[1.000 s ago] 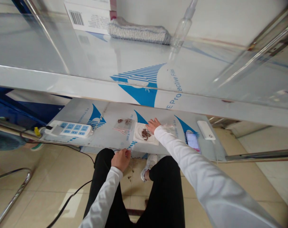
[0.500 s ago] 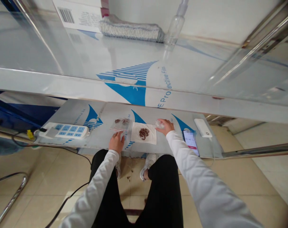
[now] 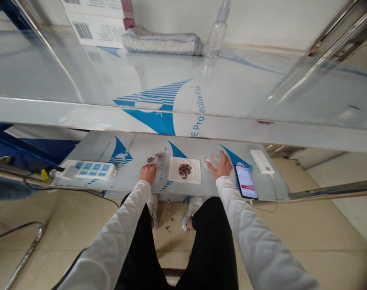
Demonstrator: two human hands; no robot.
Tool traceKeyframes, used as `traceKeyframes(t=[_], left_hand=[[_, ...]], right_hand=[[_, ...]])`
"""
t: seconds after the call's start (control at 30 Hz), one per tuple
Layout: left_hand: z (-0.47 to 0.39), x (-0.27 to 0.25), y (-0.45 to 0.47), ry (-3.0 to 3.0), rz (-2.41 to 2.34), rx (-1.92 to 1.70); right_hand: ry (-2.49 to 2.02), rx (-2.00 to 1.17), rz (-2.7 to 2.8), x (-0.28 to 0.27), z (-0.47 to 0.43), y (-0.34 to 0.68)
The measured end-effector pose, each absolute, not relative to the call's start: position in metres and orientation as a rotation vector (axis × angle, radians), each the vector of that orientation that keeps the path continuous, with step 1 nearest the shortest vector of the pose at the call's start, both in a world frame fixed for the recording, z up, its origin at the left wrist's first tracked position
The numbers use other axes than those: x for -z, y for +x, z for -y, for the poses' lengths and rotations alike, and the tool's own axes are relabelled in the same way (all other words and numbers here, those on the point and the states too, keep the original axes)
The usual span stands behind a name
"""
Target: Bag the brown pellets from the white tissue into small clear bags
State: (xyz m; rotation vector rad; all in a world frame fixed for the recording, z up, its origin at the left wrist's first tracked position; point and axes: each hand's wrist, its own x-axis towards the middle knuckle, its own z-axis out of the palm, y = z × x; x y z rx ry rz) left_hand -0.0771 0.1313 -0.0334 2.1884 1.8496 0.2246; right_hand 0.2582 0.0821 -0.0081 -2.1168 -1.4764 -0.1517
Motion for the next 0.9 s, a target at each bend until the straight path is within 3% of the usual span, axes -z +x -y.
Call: traceKeyframes(t=[0.53, 0.9], left_hand=[[-0.122, 0.028, -0.104, 1.992, -1.892, -0.273], [-0.103, -0.002, -0.091, 1.595, -1.935, -0.884]], right_hand=[[-1.885, -0.001, 1.489, 0.031, -0.028, 0.212], [-1.755, 0.027, 1.493, 0.008, -0.016, 0.185]])
